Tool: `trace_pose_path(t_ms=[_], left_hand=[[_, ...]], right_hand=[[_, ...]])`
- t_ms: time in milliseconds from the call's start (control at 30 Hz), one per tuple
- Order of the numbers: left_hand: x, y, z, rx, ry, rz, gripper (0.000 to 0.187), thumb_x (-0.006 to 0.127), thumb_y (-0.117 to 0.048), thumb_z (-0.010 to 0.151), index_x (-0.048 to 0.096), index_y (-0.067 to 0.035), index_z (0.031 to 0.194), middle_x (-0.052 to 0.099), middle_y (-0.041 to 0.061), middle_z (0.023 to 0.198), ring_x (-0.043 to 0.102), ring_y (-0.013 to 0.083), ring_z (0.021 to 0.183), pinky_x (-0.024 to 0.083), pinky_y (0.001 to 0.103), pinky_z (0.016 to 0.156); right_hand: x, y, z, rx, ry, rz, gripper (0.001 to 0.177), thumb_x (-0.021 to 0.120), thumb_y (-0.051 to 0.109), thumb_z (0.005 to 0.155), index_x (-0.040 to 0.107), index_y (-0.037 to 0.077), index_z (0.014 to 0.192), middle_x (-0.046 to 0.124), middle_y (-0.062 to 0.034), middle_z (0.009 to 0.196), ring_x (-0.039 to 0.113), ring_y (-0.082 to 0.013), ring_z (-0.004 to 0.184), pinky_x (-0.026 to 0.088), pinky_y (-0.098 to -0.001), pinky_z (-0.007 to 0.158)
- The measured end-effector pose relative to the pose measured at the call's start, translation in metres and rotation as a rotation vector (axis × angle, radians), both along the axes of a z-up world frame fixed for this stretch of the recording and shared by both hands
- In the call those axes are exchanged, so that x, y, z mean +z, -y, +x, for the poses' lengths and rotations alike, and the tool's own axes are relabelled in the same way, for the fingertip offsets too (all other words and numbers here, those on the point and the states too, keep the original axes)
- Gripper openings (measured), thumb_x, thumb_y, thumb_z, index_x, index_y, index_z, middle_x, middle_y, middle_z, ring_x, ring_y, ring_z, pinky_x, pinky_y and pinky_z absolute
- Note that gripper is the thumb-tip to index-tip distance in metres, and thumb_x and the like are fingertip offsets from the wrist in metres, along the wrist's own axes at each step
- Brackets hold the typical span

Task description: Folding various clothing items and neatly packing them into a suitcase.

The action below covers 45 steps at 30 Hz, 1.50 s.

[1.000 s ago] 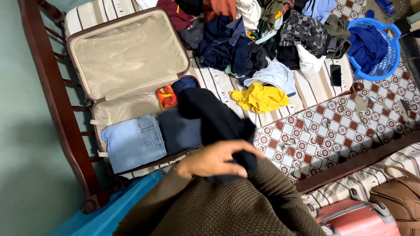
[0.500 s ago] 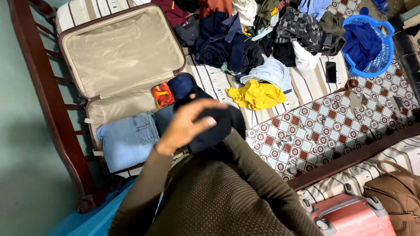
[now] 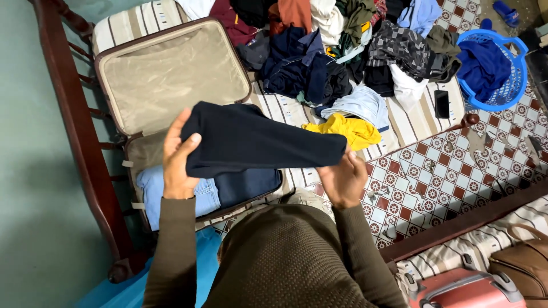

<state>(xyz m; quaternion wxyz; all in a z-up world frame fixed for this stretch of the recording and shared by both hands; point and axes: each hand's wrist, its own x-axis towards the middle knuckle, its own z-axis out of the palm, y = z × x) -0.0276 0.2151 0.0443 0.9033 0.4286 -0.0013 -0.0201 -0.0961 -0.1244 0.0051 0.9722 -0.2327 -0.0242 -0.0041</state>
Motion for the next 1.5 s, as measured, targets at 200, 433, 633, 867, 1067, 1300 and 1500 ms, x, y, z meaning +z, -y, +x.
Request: trace_pose_path(t_ms=[200,433,633,867,1067,1300,1500], left_hand=[[0.013,0.010,0.008,-0.066,0.070,0.142,0.060,0.067,0.003,0.092,0.050,0.000,0.149,0.063,0.015,0.140,0.065,0.0210,0.124,0.054,0.035,0.109],[0.027,0.060,-0.025,-0.668,-0.236,1.246,0.057,0.068,-0.018,0.098,0.056,-0.014,0.154,0.063,0.033,0.118,0.057,0.0468,0.107,0.049,0.050,0.094],[0.058,0.093,-0.069,-0.297,0.380,1.233,0.038,0.063,-0.017,0.100,0.058,-0.003,0.136,0.067,0.021,0.134,0.064,0.0376,0.126,0.051,0.040,0.104],[0.028,0.111,-0.083,-0.231,0.348,1.018,0.042,0.073,-0.015,0.088,0.059,0.005,0.122,0.067,0.023,0.115,0.068,0.0363,0.105,0.053,0.040,0.086],[0.028,0.092,-0.069,-0.161,0.277,0.896,0.021,0.063,-0.017,0.101,0.059,0.004,0.100,0.060,0.013,0.083,0.055,0.0158,0.076,0.051,0.032,0.066],[0.022,0.075,-0.044,-0.111,0.120,1.084,0.037,0.055,-0.028,0.112,0.054,0.005,0.096,0.044,0.014,0.073,0.039,0.0152,0.073,0.041,0.033,0.065],[-0.009,0.107,-0.065,0.190,0.264,0.941,0.045,0.067,-0.024,0.103,0.051,0.001,0.137,0.057,0.016,0.131,0.057,0.0260,0.125,0.044,0.037,0.112]], right_hand=[[0.010,-0.001,-0.042,0.034,0.011,-0.635,0.062,0.063,0.023,0.098,0.047,-0.009,0.149,0.060,-0.0191,0.142,0.058,-0.0285,0.133,0.043,-0.0434,0.116],[0.026,-0.024,-0.032,0.124,-0.062,-0.575,0.067,0.056,0.018,0.100,0.034,-0.006,0.159,0.055,-0.0143,0.151,0.058,-0.0197,0.130,0.044,-0.0341,0.107],[0.042,-0.050,-0.015,-0.035,-0.132,-0.758,0.070,0.062,0.006,0.100,0.034,0.001,0.163,0.061,-0.0183,0.134,0.061,-0.0233,0.108,0.051,-0.0385,0.088],[0.043,-0.050,-0.011,-0.119,0.166,-1.110,0.087,0.073,0.004,0.091,0.023,0.000,0.162,0.051,-0.0123,0.144,0.054,-0.0195,0.130,0.045,-0.0350,0.109],[0.053,-0.032,0.007,0.062,0.047,-1.552,0.057,0.067,0.021,0.097,0.042,-0.002,0.143,0.063,-0.0206,0.111,0.062,-0.0288,0.097,0.050,-0.0379,0.084],[0.072,-0.041,0.000,0.465,0.168,-1.363,0.029,0.068,0.025,0.102,0.070,-0.002,0.112,0.069,-0.0092,0.084,0.063,-0.0182,0.077,0.052,-0.0332,0.072],[0.074,-0.052,0.006,0.278,0.073,-0.873,0.042,0.065,0.014,0.105,0.054,-0.004,0.141,0.065,-0.0072,0.123,0.061,-0.0103,0.108,0.050,-0.0269,0.094]])
